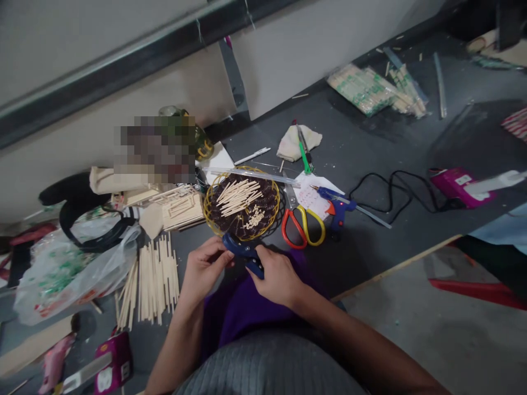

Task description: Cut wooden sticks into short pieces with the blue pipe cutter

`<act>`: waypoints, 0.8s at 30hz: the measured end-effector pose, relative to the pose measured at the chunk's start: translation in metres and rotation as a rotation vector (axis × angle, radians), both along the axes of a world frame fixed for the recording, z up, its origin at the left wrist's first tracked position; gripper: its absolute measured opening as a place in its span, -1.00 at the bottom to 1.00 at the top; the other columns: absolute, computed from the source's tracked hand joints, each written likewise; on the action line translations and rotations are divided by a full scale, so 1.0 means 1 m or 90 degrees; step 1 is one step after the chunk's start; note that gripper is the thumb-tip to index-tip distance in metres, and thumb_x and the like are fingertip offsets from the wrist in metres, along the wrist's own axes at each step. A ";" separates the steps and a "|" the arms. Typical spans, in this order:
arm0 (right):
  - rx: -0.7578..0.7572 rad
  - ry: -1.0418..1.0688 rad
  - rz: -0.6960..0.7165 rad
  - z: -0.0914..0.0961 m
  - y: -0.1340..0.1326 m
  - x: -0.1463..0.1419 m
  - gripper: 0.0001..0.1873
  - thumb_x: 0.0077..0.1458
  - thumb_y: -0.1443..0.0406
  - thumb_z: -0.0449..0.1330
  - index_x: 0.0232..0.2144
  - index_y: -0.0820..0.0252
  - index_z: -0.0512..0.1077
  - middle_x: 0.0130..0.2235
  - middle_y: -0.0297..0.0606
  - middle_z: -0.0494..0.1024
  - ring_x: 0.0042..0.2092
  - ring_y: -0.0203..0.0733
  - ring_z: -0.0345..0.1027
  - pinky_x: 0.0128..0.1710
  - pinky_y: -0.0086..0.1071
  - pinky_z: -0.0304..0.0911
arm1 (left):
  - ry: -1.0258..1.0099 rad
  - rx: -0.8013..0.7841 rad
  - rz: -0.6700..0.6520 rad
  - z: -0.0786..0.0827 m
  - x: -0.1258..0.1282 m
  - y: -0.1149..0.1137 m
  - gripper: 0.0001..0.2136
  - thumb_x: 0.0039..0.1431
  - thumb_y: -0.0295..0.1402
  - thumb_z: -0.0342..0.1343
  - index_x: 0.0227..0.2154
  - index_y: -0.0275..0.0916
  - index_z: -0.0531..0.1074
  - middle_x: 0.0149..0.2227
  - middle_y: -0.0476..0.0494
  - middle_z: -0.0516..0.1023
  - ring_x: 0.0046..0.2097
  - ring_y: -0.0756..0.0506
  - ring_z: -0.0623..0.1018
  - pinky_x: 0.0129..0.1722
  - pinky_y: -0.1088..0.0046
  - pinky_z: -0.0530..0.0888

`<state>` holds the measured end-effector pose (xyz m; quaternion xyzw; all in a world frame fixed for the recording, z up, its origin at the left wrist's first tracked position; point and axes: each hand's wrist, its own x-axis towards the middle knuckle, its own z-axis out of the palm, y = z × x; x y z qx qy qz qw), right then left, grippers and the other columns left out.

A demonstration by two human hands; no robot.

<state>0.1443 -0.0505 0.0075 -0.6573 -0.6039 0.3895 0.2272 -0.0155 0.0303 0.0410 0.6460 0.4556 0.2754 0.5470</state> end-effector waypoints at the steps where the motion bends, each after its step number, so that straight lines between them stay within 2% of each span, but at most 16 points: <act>1: -0.002 0.002 0.000 -0.001 0.002 0.000 -0.93 0.13 0.30 0.09 -0.31 0.13 0.25 -0.34 -0.23 0.51 -0.32 -0.11 0.44 -0.34 -0.37 0.20 | -0.004 -0.016 0.002 -0.003 0.000 0.002 -0.79 0.13 -0.32 0.19 -0.57 -0.27 0.49 -0.51 -0.04 0.39 -0.50 0.01 0.42 -0.51 0.53 0.35; 7: -0.030 0.018 -0.007 -0.010 0.014 0.001 -0.93 0.12 0.30 0.10 -0.31 0.14 0.28 -0.44 -0.28 0.50 -0.40 -0.13 0.43 -0.40 -0.40 0.19 | 0.002 -0.051 0.012 -0.019 0.000 0.015 -0.79 0.12 -0.31 0.20 -0.57 -0.27 0.48 -0.52 -0.02 0.37 -0.50 0.02 0.43 -0.51 0.53 0.37; 18: -0.029 0.031 -0.013 -0.022 0.017 -0.001 -0.90 0.03 0.40 0.11 -0.37 0.11 0.27 -0.49 -0.34 0.48 -0.46 -0.19 0.41 -0.43 -0.44 0.18 | 0.005 -0.052 0.023 -0.024 0.000 0.022 -0.78 0.11 -0.33 0.20 -0.61 -0.26 0.48 -0.56 -0.02 0.38 -0.49 0.01 0.41 -0.50 0.54 0.32; 24: -0.023 0.006 -0.003 -0.032 0.018 0.000 -0.90 0.03 0.41 0.12 -0.35 0.14 0.29 -0.46 -0.28 0.51 -0.41 -0.13 0.46 -0.39 -0.41 0.21 | 0.005 -0.064 0.025 -0.031 -0.002 0.021 -0.78 0.12 -0.32 0.19 -0.59 -0.27 0.46 -0.55 0.00 0.36 -0.50 0.03 0.41 -0.50 0.55 0.33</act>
